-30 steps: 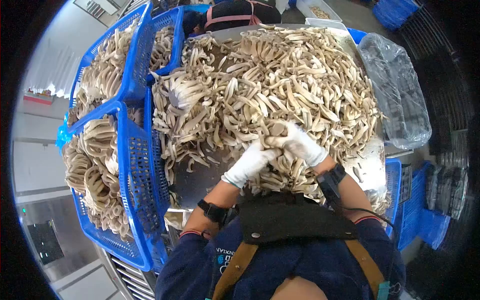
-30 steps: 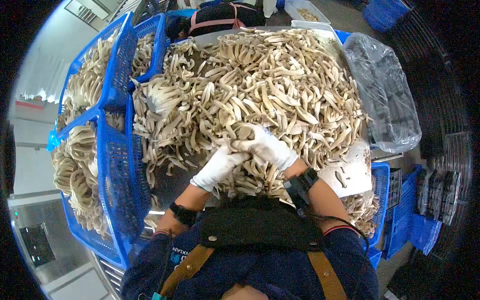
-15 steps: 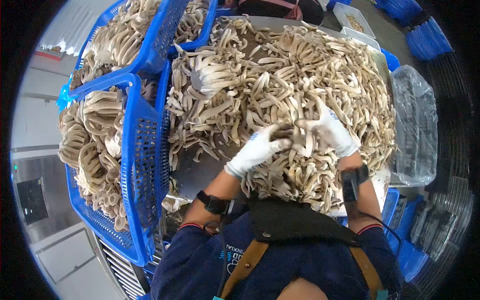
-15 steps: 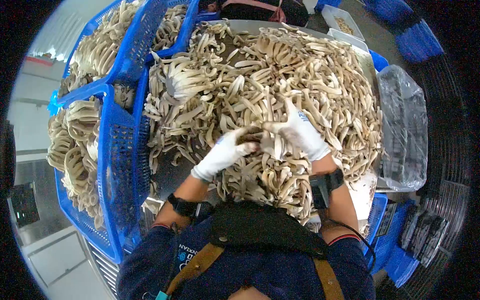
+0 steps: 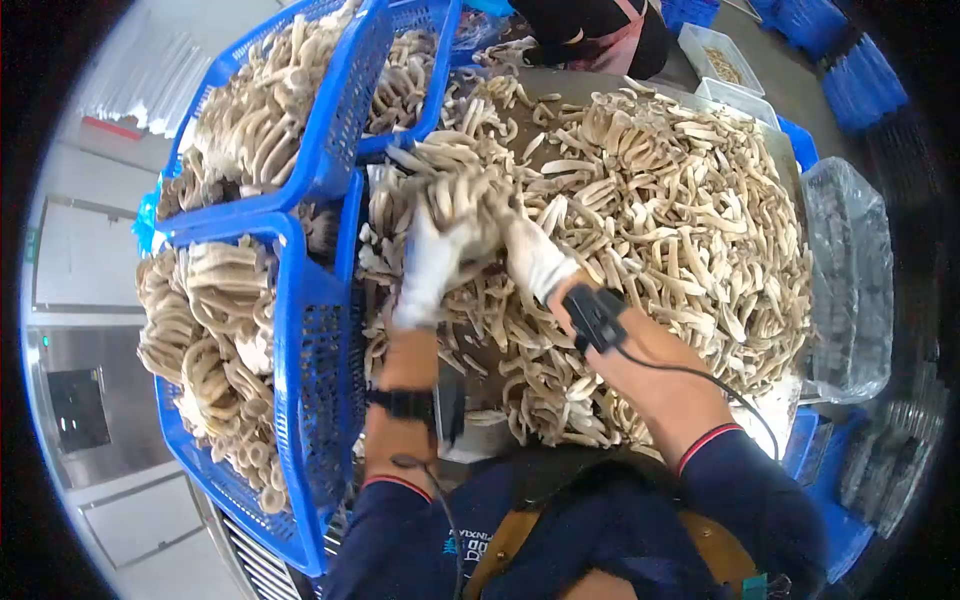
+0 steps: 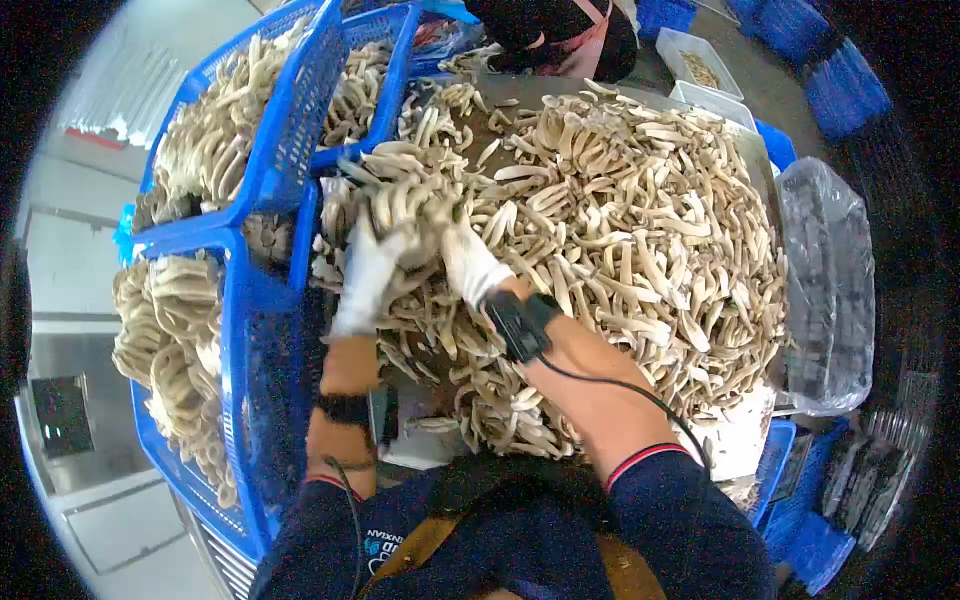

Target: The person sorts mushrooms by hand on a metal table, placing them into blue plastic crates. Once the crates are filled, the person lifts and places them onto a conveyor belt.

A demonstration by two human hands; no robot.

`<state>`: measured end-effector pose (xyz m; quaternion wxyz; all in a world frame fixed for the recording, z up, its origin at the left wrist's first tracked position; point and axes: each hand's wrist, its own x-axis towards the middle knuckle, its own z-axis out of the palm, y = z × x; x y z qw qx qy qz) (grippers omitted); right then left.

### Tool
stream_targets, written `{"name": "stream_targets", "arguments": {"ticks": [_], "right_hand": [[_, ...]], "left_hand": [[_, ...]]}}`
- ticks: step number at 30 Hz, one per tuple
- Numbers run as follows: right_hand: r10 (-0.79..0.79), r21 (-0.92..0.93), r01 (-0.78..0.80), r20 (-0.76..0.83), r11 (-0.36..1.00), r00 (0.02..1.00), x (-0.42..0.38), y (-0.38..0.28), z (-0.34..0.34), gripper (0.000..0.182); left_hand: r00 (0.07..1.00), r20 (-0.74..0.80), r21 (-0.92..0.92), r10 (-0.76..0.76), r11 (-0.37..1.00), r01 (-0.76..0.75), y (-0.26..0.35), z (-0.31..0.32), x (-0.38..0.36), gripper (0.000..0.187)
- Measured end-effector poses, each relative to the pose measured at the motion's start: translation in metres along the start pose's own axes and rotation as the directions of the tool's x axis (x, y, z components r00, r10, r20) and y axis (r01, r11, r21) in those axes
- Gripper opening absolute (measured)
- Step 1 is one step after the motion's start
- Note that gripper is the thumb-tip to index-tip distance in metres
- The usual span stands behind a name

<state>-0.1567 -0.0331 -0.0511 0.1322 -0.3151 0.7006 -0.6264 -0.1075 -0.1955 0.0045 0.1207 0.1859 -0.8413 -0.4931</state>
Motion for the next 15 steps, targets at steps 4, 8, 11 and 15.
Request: {"name": "stream_targets", "arguments": {"ticks": [4,8,11,15], "right_hand": [[0.281,0.812,-0.016,-0.184,0.584,0.942,-0.037,-0.092,-0.003,0.080],[-0.297,-0.445,0.208,-0.141,0.871,0.944,-0.086,-0.148,-0.046,0.066],[-0.117,-0.168,0.084,-0.198,0.982,0.973,-0.112,-0.130,-0.074,0.069],[0.225,0.714,-0.069,-0.126,0.697,0.966,-0.159,-0.076,-0.110,0.054]], "left_hand": [[0.952,0.295,-0.591,0.081,0.798,0.116,0.060,-0.013,-0.068,0.072],[0.833,0.531,-0.790,0.153,0.446,0.421,0.050,0.020,-0.110,0.078],[0.842,0.499,-0.833,0.206,0.384,0.400,0.070,0.046,-0.133,0.061],[0.692,0.485,-0.397,0.534,0.840,-0.370,0.106,0.088,-0.173,0.065]]}}
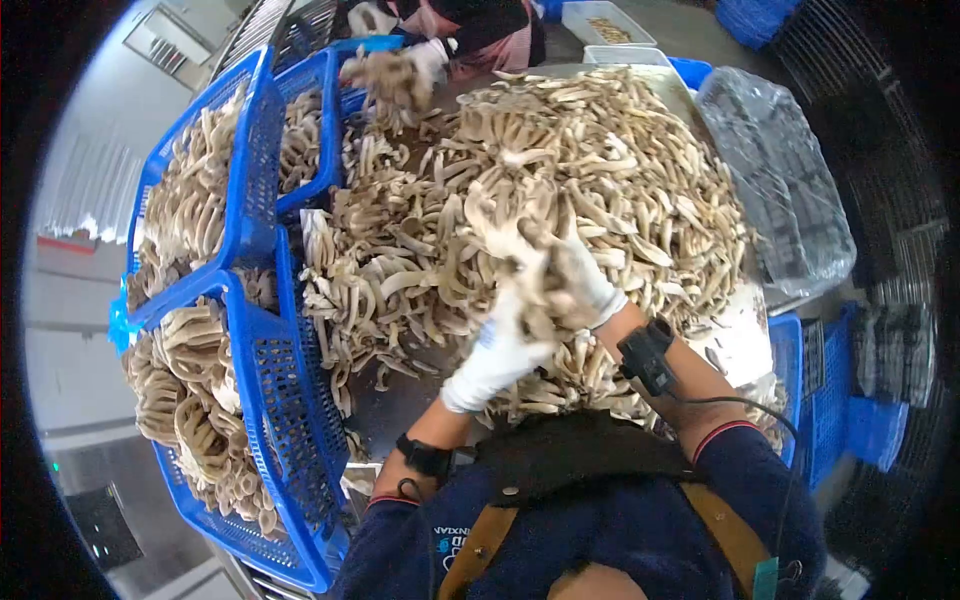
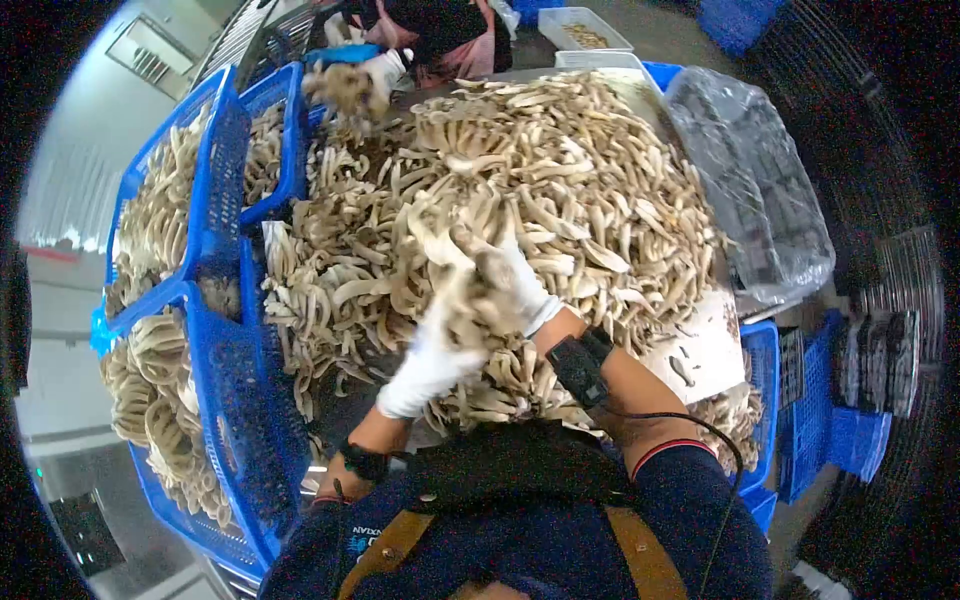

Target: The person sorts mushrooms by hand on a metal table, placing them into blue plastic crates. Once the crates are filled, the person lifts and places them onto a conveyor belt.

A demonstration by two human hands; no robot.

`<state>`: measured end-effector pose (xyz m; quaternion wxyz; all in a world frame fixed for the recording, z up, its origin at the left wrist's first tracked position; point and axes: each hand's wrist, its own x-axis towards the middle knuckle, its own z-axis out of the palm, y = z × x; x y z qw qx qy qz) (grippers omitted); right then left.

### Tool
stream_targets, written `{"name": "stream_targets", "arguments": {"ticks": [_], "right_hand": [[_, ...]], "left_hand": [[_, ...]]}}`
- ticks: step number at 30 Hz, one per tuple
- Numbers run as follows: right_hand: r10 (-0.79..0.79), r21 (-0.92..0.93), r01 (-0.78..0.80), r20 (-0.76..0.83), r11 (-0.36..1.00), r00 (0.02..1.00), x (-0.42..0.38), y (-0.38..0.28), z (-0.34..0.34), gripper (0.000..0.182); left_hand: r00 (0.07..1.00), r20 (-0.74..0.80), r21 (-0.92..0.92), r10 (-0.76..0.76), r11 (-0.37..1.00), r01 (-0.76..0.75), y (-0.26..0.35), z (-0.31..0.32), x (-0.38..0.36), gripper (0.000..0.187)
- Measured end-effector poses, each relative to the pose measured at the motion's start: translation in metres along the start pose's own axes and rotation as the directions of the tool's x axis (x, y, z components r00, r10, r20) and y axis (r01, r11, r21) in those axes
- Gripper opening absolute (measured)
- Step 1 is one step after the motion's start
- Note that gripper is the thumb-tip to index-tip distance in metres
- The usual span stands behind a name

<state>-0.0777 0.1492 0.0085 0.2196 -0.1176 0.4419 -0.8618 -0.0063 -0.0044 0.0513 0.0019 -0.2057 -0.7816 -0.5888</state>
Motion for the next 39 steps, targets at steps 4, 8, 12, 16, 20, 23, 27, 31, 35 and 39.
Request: {"name": "stream_targets", "arguments": {"ticks": [4,8,12,16,20,23,27,31,35,39], "right_hand": [[-0.160,-0.117,0.141,-0.169,0.983,0.973,-0.042,-0.012,-0.009,0.048],[-0.114,0.077,0.125,-0.131,0.989,0.985,-0.081,-0.038,0.028,0.059],[0.136,-0.023,-0.145,-0.239,0.989,0.961,-0.090,-0.033,0.005,0.053],[-0.029,-0.140,0.001,-0.196,0.990,0.980,-0.082,-0.026,-0.007,0.053],[-0.166,-0.105,0.135,-0.407,0.985,0.898,-0.071,-0.041,-0.006,0.056],[-0.198,-0.295,0.092,-0.352,0.951,0.915,-0.063,-0.047,-0.020,0.051],[-0.025,-0.251,-0.061,-0.325,0.966,0.946,-0.049,-0.084,-0.013,0.053],[-0.160,-0.202,0.108,-0.260,0.973,0.952,-0.023,-0.092,-0.043,0.060],[-0.196,-0.713,-0.151,-0.380,0.685,0.904,-0.004,-0.088,-0.071,0.075],[-0.234,-0.374,0.103,-0.323,0.922,0.917,0.014,-0.115,-0.051,0.084]], "left_hand": [[0.994,-0.103,-0.003,-0.034,0.999,0.034,0.007,0.034,0.001,0.066],[0.801,-0.252,-0.662,-0.543,0.700,0.267,0.016,0.037,0.015,0.026],[0.847,-0.172,-0.597,-0.503,0.737,0.317,0.006,0.046,0.000,0.017],[0.796,0.071,-0.642,-0.601,0.583,0.497,0.016,0.039,-0.008,0.019],[0.785,-0.164,-0.663,-0.597,0.656,0.360,0.005,0.014,-0.001,0.046],[0.889,-0.192,-0.301,-0.415,0.887,0.349,-0.011,0.014,0.000,0.026],[0.851,-0.218,-0.437,-0.478,0.827,0.353,-0.009,-0.002,0.019,0.034],[0.832,-0.055,-0.271,-0.552,0.810,0.519,-0.023,-0.011,0.044,0.028],[0.869,0.318,0.250,-0.379,0.918,0.308,-0.030,-0.046,0.063,0.068],[0.780,0.353,0.133,-0.516,0.853,0.504,-0.018,-0.103,0.126,0.080]]}}
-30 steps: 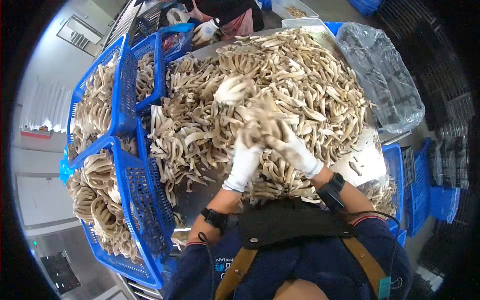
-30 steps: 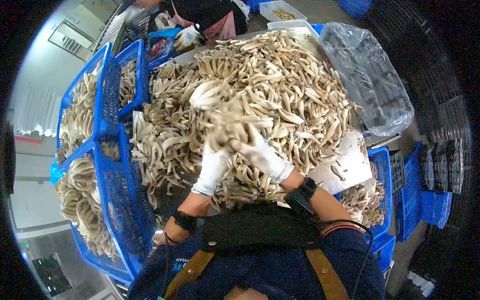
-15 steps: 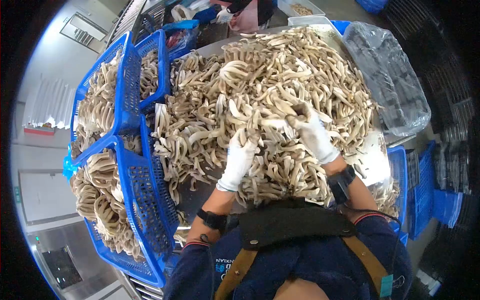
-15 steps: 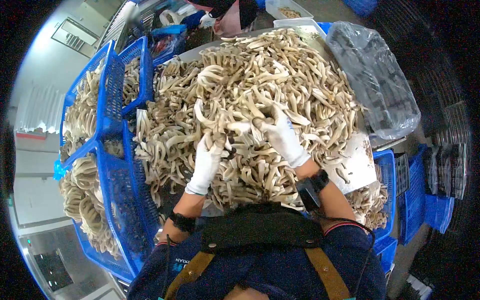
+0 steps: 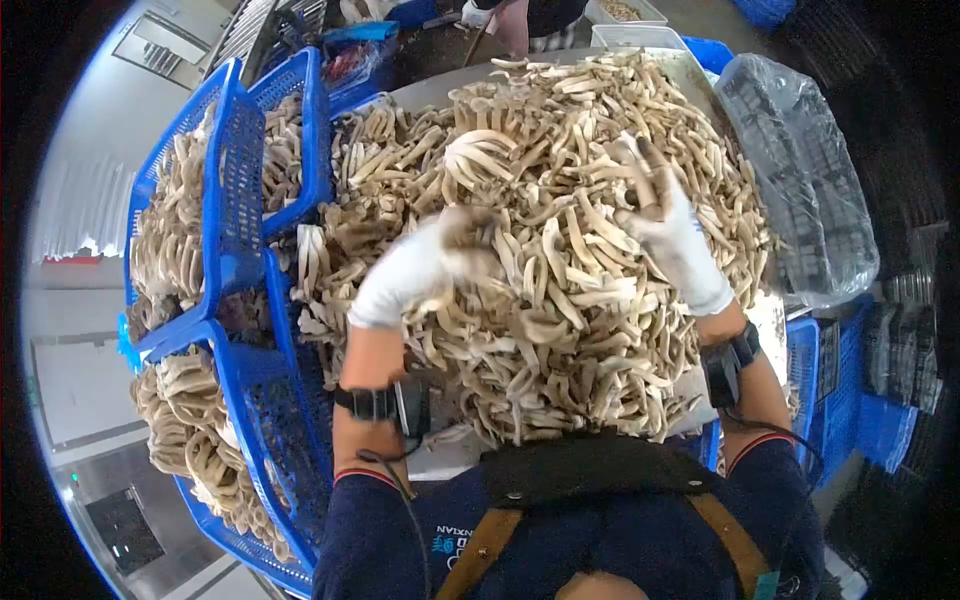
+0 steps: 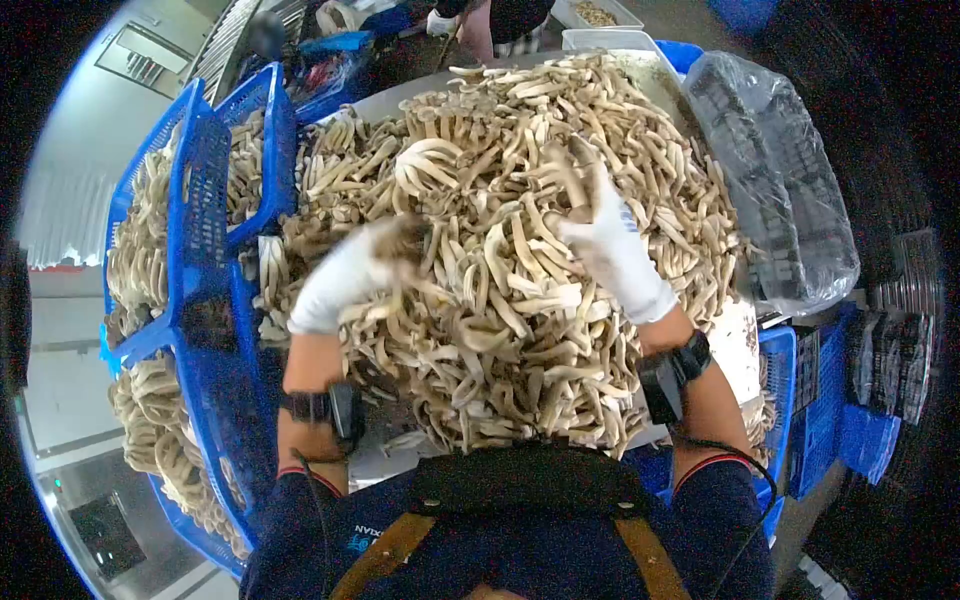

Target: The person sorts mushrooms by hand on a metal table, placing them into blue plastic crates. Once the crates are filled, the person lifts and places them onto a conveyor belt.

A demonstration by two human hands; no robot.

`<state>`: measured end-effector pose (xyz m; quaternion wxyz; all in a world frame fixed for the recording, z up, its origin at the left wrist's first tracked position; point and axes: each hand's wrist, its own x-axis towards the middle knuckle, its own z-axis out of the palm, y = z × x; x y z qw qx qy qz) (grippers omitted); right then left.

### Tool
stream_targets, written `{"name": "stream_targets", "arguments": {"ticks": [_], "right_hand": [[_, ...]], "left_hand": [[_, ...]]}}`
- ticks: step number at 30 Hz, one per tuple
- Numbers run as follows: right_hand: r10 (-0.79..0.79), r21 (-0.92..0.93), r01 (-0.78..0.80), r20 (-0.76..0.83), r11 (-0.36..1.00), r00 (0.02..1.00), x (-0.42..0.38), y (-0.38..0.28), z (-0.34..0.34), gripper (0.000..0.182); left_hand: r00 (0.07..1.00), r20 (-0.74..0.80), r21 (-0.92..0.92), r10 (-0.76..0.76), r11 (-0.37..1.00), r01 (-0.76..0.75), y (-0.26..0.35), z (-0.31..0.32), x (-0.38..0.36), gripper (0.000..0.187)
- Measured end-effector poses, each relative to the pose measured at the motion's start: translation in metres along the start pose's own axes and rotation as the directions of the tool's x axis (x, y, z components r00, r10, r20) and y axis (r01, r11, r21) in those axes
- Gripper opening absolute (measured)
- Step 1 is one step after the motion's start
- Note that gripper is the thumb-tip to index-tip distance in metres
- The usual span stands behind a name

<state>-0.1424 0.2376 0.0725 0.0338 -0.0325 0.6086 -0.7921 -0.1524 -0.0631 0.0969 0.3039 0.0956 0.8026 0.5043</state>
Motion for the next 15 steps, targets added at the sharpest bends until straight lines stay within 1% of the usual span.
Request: {"name": "stream_targets", "arguments": {"ticks": [1,2,3,4,5,6,7,8,9,10,11,12,13,14,15], "right_hand": [[-0.014,0.003,0.014,0.023,1.000,1.000,0.005,-0.001,0.000,0.085],[0.054,-0.139,-0.038,0.112,0.990,0.992,0.008,0.002,-0.004,0.086],[0.159,-0.390,-0.053,0.245,0.919,0.956,0.009,0.006,-0.009,0.087],[0.285,-0.666,0.036,0.367,0.745,0.886,0.010,0.009,-0.012,0.088],[0.455,-0.888,0.307,0.442,0.341,0.773,0.012,0.008,-0.012,0.085],[0.372,-0.883,0.323,0.442,0.340,0.817,0.005,0.016,-0.018,0.080],[0.286,-0.880,0.337,0.435,0.334,0.854,0.001,0.025,-0.024,0.076],[0.333,-0.865,0.180,0.361,0.467,0.871,0.004,0.013,-0.013,0.073],[0.281,-0.795,0.114,0.339,0.596,0.898,0.003,0.006,-0.007,0.071],[0.320,-0.646,-0.052,0.304,0.761,0.897,-0.001,0.015,-0.004,0.072],[0.366,-0.446,-0.219,0.276,0.868,0.889,-0.007,0.029,-0.001,0.072],[0.201,-0.375,-0.102,0.235,0.922,0.951,-0.011,0.040,0.010,0.071],[0.308,0.111,-0.336,0.213,0.935,0.927,-0.020,0.058,0.018,0.070],[0.251,0.038,-0.263,0.187,0.964,0.950,-0.021,0.065,0.030,0.070],[0.185,-0.039,-0.181,0.168,0.983,0.968,-0.020,0.067,0.042,0.069]], "left_hand": [[0.979,-0.205,0.004,0.015,1.000,-0.015,0.012,-0.018,0.020,0.078],[0.931,-0.364,0.009,0.008,1.000,-0.005,0.010,-0.035,0.050,0.078],[0.857,-0.516,0.010,0.000,1.000,0.005,0.001,-0.049,0.080,0.078],[0.830,-0.558,0.019,0.017,1.000,-0.007,-0.012,-0.053,0.109,0.078],[0.801,-0.597,0.037,0.041,0.999,-0.023,-0.031,-0.056,0.138,0.079],[0.863,-0.504,0.122,-0.030,0.987,0.105,-0.063,-0.066,0.169,0.079],[0.904,-0.413,0.219,-0.115,0.951,0.221,-0.080,-0.075,0.195,0.080],[0.937,-0.292,0.140,-0.192,0.961,0.240,-0.053,-0.063,0.180,0.080],[0.979,-0.015,0.164,-0.206,0.965,0.205,-0.076,-0.077,0.198,0.078],[0.968,0.150,0.092,-0.203,0.977,0.191,-0.074,-0.075,0.195,0.074],[0.931,0.313,0.017,-0.188,0.981,0.193,-0.075,-0.068,0.190,0.071],[0.952,0.269,-0.020,-0.145,0.987,0.156,-0.067,-0.055,0.175,0.064],[0.969,0.222,-0.054,-0.106,0.991,0.121,-0.052,-0.040,0.153,0.058],[0.984,0.169,-0.083,-0.063,0.993,0.078,-0.044,-0.028,0.136,0.052],[0.973,0.232,-0.346,-0.005,0.934,0.087,-0.055,-0.019,0.125,0.052]]}}
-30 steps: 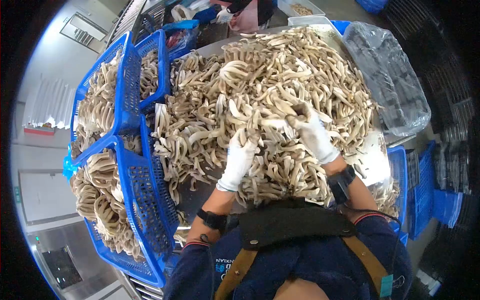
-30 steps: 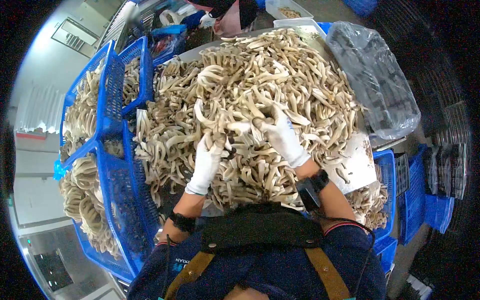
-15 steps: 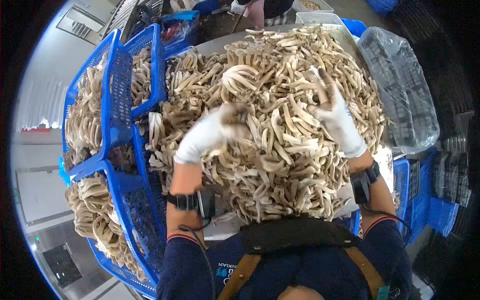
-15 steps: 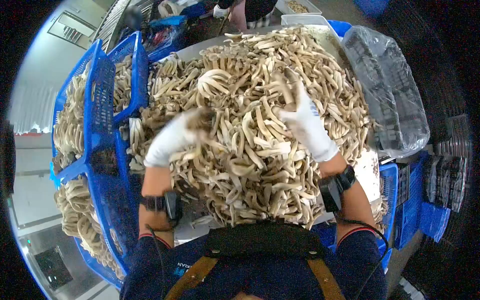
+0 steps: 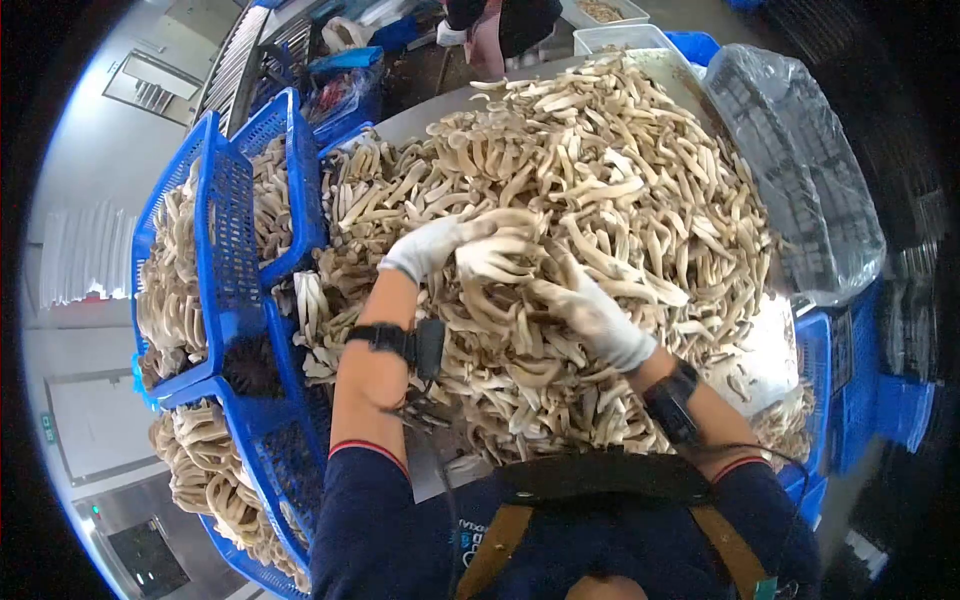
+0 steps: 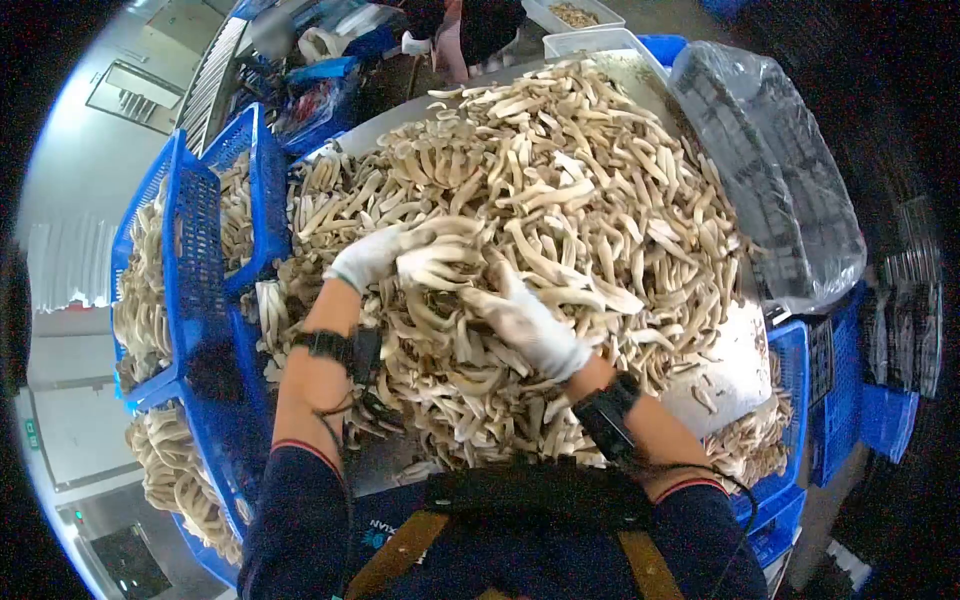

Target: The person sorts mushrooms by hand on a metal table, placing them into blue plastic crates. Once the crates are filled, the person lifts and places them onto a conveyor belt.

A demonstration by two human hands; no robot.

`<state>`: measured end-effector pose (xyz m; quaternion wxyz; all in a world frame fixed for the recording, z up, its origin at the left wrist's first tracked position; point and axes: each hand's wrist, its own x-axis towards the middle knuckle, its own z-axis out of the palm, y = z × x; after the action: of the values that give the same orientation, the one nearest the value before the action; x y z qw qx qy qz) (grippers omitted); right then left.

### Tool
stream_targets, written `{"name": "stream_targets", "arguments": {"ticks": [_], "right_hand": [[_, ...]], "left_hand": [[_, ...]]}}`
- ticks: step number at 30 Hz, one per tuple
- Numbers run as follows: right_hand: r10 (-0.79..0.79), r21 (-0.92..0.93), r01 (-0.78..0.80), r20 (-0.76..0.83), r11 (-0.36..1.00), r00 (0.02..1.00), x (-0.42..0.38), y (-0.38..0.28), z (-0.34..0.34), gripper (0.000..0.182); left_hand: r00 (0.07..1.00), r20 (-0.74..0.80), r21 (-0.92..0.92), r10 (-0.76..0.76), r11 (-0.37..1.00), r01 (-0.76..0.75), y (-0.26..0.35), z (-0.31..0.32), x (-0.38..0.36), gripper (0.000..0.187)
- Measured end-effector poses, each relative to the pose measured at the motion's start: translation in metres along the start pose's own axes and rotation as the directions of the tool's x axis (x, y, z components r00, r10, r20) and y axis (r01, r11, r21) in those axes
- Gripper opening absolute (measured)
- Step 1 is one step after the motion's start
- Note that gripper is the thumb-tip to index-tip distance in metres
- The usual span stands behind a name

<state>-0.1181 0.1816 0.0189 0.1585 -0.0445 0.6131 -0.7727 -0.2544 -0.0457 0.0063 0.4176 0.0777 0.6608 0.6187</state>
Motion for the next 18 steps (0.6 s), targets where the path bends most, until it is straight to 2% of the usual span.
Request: {"name": "stream_targets", "arguments": {"ticks": [1,2,3,4,5,6,7,8,9,10,12,13,14,15,16,17,18], "right_hand": [[0.139,0.167,-0.135,-0.007,0.977,0.990,-0.003,-0.003,0.012,0.070],[0.053,0.171,-0.043,-0.051,0.984,0.997,-0.006,0.005,0.022,0.072],[-0.033,0.169,0.049,-0.094,0.984,0.995,-0.009,0.012,0.033,0.074],[-0.079,0.233,0.102,-0.107,0.967,0.991,-0.020,0.008,0.044,0.080],[-0.125,0.295,0.155,-0.119,0.943,0.985,-0.031,0.004,0.056,0.085],[-0.153,0.338,0.172,-0.084,0.925,0.985,-0.037,-0.001,0.064,0.089],[-0.388,-0.106,0.377,-0.127,0.920,0.913,-0.037,0.005,0.071,0.087],[-0.374,-0.220,0.341,-0.133,0.914,0.918,-0.043,0.008,0.072,0.082],[-0.360,-0.331,0.299,-0.139,0.895,0.923,-0.048,0.001,0.076,0.082],[-0.459,-0.721,0.286,-0.050,0.631,0.887,-0.052,-0.012,0.070,0.083],[-0.554,-0.672,0.490,0.141,0.555,0.820,-0.058,-0.025,0.059,0.079],[-0.591,-0.629,0.584,0.234,0.513,0.772,-0.060,-0.032,0.054,0.077],[-0.521,-0.693,0.586,0.344,0.421,0.781,-0.066,-0.039,0.053,0.079],[-0.441,-0.732,0.602,0.448,0.318,0.778,-0.072,-0.047,0.052,0.081],[-0.473,-0.599,0.581,0.349,0.552,0.809,-0.072,-0.030,0.050,0.080],[-0.480,-0.410,0.539,0.247,0.735,0.842,-0.065,0.002,0.045,0.080],[-0.427,-0.254,0.468,0.202,0.846,0.881,-0.065,0.013,0.038,0.077]], "left_hand": [[0.996,0.080,-0.266,0.032,0.964,-0.010,-0.002,0.015,-0.013,0.052],[0.995,0.016,-0.356,0.099,0.930,-0.087,-0.003,0.029,-0.034,0.052],[0.967,-0.218,-0.295,0.134,0.935,-0.196,-0.018,0.032,-0.045,0.058],[0.931,-0.216,-0.449,0.294,0.817,-0.363,0.007,0.069,-0.068,0.063],[0.863,-0.403,-0.358,0.305,0.815,-0.455,-0.007,0.081,-0.081,0.062],[0.817,-0.454,-0.272,0.357,0.817,-0.508,-0.009,0.101,-0.093,0.065],[0.764,-0.502,-0.179,0.406,0.815,-0.551,-0.011,0.121,-0.104,0.069],[0.706,-0.545,-0.083,0.452,0.809,-0.582,-0.012,0.141,-0.116,0.072],[0.727,-0.520,-0.166,0.449,0.782,-0.601,-0.026,0.158,-0.123,0.077],[0.745,-0.493,-0.248,0.449,0.749,-0.615,-0.039,0.172,-0.129,0.081],[0.776,-0.430,-0.408,0.462,0.668,-0.623,-0.053,0.189,-0.139,0.092],[0.841,-0.357,-0.528,0.406,0.655,-0.540,-0.058,0.187,-0.146,0.092],[0.896,-0.279,-0.634,0.346,0.634,-0.442,-0.063,0.184,-0.154,0.092],[0.899,-0.312,-0.608,0.308,0.662,-0.438,-0.062,0.187,-0.157,0.084],[0.898,-0.344,-0.580,0.273,0.691,-0.432,-0.058,0.188,-0.157,0.075],[0.890,-0.335,-0.583,0.308,0.675,-0.453,-0.057,0.192,-0.152,0.060],[0.855,-0.366,-0.504,0.367,0.695,-0.514,-0.049,0.204,-0.152,0.054]]}}
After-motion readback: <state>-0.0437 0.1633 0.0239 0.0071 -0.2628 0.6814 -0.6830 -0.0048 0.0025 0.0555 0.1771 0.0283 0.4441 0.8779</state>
